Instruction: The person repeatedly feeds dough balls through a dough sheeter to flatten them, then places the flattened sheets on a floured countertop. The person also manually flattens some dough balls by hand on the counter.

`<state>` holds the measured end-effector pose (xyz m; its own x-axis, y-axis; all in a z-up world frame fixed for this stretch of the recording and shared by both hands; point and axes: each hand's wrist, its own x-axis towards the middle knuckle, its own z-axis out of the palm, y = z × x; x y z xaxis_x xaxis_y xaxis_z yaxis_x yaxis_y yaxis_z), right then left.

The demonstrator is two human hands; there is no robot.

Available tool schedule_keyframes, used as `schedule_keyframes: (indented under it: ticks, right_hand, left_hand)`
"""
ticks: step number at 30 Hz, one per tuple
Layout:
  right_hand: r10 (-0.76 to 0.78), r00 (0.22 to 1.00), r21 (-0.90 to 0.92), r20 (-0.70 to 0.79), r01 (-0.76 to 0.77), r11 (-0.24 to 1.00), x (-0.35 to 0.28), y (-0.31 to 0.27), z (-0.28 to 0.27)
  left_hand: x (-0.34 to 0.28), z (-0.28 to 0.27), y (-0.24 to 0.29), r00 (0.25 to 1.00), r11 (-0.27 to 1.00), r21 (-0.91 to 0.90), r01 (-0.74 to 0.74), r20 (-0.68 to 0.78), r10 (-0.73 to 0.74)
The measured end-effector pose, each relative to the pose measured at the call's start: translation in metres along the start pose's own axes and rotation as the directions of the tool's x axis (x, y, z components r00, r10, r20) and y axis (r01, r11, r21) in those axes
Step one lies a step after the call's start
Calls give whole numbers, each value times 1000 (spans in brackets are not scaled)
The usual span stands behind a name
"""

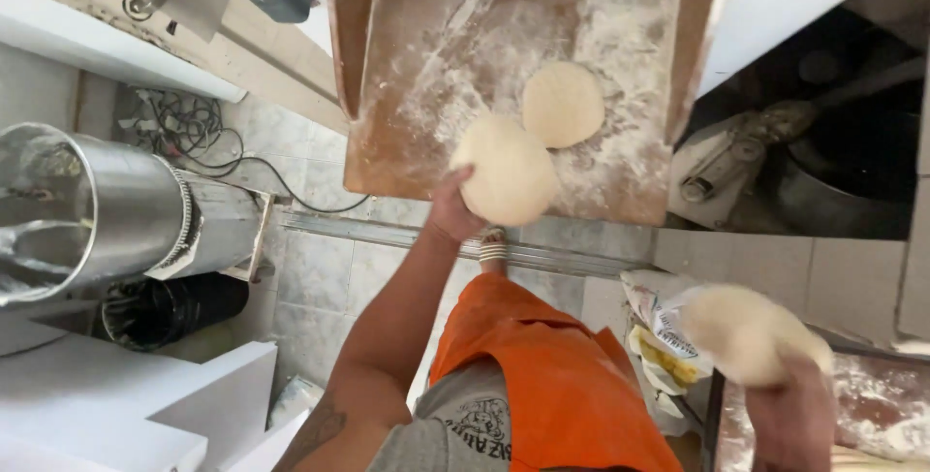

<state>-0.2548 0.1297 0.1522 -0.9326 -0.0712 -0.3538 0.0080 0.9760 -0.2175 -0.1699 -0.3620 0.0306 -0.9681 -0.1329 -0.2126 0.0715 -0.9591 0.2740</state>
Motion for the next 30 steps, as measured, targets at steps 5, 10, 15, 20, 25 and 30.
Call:
schedule_keyframes:
  ticks: [5,10,15,20,25,30]
  right_hand:
    - [-156,986,337,-61,168,926,60,-105,39]
    - [-44,948,943,315,-308,126,91,-244,11]
    - [-144,962,961,231,-203,188,152,-246,42]
    - [-31,986,288,163,-18,957,209,-227,83]
    - [-460,701,-274,-545,370,888,229,-225,140]
    - [-495,783,243,-377,599,763,240,-288,108]
  left_hand:
    - [9,-68,145,895,-48,999,12,10,445]
    - [-8,-36,158,599,176,767,617,-602,528]
    - [39,-85,94,806,-410,833,372,-71,587]
    - [110,-52,46,908,-332,927,178,-25,417]
    - [199,-50,-9,896,-471,837,278,-49,441]
    - [208,67,-13,984,-774,633,0,138,113]
